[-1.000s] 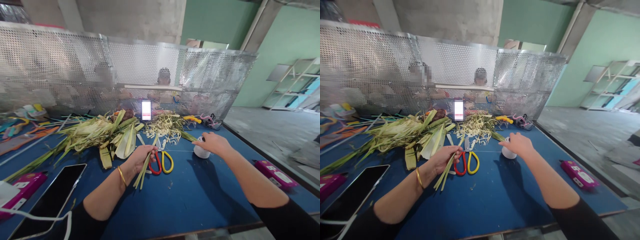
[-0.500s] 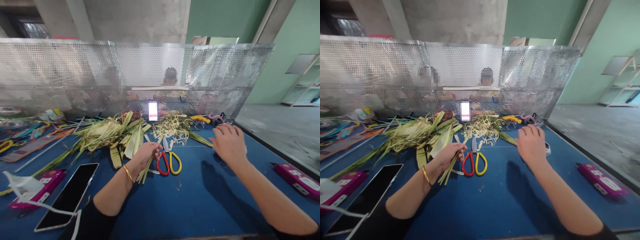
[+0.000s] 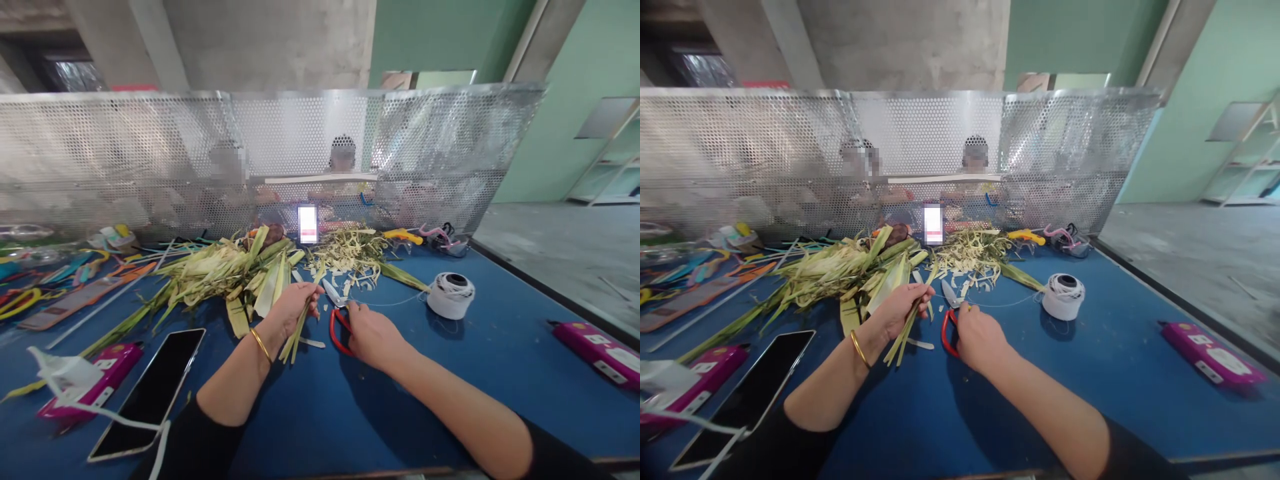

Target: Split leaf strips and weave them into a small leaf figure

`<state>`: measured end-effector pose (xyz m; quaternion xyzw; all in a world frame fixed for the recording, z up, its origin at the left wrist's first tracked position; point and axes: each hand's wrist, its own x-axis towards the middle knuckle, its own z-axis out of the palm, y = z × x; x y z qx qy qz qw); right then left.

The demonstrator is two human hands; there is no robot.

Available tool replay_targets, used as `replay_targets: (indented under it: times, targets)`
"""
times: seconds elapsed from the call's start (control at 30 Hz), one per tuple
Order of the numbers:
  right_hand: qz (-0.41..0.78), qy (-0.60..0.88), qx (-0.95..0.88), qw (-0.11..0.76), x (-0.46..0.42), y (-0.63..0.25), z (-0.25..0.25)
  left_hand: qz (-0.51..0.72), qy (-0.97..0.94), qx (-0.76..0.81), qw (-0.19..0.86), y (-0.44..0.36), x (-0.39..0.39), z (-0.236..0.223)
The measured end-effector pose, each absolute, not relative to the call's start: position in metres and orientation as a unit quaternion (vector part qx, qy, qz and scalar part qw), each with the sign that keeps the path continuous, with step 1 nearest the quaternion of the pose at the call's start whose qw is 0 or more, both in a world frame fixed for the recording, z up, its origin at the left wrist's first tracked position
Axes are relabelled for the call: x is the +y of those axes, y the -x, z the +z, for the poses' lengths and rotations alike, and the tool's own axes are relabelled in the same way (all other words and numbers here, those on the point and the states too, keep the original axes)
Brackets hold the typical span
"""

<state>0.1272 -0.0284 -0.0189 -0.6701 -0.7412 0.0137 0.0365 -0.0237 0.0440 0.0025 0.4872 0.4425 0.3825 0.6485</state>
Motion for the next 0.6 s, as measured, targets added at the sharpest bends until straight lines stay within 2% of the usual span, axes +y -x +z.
replay_targets:
  times: [0.13,0.3,0.37,0.47,0.53,0.6]
  targets:
    - [0.058,0.684,-0.727,0.007,-0.055,-0.165,-0.02,0.387,-0.483,0.441,0.65,0.024,0.046,0.002]
    - [0.232,0.714,-0.658,0.049,-0.087,-0.212,-0.016,0.385,-0.478,0.449,0.65,0.022,0.045,0.001]
    - [0.339,0.719,-0.599,0.097,-0.097,-0.225,-0.012,0.382,-0.477,0.452,0.65,0.022,0.045,-0.001]
    - [0.491,0.692,-0.479,0.227,-0.108,-0.236,-0.009,0.376,-0.479,0.455,0.65,0.021,0.046,-0.004]
    - [0.533,0.672,-0.417,0.302,-0.112,-0.24,-0.008,0.371,-0.482,0.457,0.649,0.02,0.046,-0.005]
    - [0.554,0.664,-0.379,0.33,-0.114,-0.242,-0.008,0.366,-0.486,0.46,0.647,0.019,0.046,-0.006]
